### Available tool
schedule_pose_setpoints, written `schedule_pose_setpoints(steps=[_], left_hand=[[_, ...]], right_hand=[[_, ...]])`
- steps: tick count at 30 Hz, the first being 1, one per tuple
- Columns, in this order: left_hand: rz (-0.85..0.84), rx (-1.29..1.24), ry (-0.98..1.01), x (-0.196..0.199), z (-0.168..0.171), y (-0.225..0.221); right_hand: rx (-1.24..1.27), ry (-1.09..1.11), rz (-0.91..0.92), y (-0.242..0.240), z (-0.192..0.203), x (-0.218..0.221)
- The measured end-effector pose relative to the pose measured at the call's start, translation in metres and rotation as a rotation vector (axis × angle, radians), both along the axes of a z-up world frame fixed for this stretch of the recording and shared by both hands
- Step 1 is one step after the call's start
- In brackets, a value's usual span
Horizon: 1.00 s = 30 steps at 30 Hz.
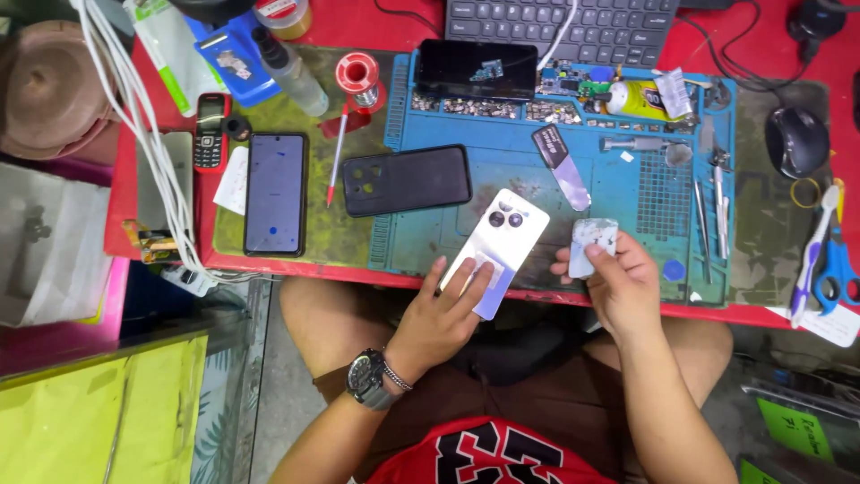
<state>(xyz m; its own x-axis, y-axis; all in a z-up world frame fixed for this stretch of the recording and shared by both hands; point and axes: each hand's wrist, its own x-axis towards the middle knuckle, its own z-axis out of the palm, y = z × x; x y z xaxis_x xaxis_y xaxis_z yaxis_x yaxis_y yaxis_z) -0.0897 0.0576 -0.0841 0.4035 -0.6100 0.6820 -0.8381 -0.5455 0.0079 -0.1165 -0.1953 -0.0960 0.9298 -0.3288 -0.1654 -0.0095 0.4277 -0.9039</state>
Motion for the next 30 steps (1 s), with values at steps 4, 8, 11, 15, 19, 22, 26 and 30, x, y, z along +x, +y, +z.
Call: schedule_pose_setpoints(steps=[4, 8, 11, 15, 19, 22, 26, 30], left_hand=[[-0.081, -0.025, 0.068, 0.003, 0.026, -0.001], [-0.145, -0.041, 0.122, 0.011, 0.049, 0.000], [-0.161, 0.027, 0.170, 0.026, 0.060, -0.005], [-0.154, 0.059, 0.198, 0.044, 0.084, -0.025], [-0.158, 0.095, 0.180, 0.051, 0.104, -0.037], [-0.157, 0.121, 0.200, 0.050, 0.101, -0.037], [-0.139, 0.178, 0.200, 0.048, 0.115, -0.040], [-0.125, 0.197, 0.192, 0.048, 0.119, -0.041]], right_hand=[[0.123, -0.042, 0.008, 0.001, 0.008, 0.001], [0.104, -0.050, -0.007, -0.005, 0.003, -0.002], [0.057, -0.064, 0.017, -0.001, -0.001, -0.003], [-0.030, -0.103, -0.003, 0.005, 0.001, -0.007], [-0.680, -0.121, 0.006, -0.002, 0.028, -0.014], [-0.708, -0.205, -0.018, -0.002, 0.042, -0.021], [-0.716, -0.243, -0.042, 0.007, 0.052, -0.026], [-0.779, -0.213, -0.061, 0.012, 0.052, -0.024]])
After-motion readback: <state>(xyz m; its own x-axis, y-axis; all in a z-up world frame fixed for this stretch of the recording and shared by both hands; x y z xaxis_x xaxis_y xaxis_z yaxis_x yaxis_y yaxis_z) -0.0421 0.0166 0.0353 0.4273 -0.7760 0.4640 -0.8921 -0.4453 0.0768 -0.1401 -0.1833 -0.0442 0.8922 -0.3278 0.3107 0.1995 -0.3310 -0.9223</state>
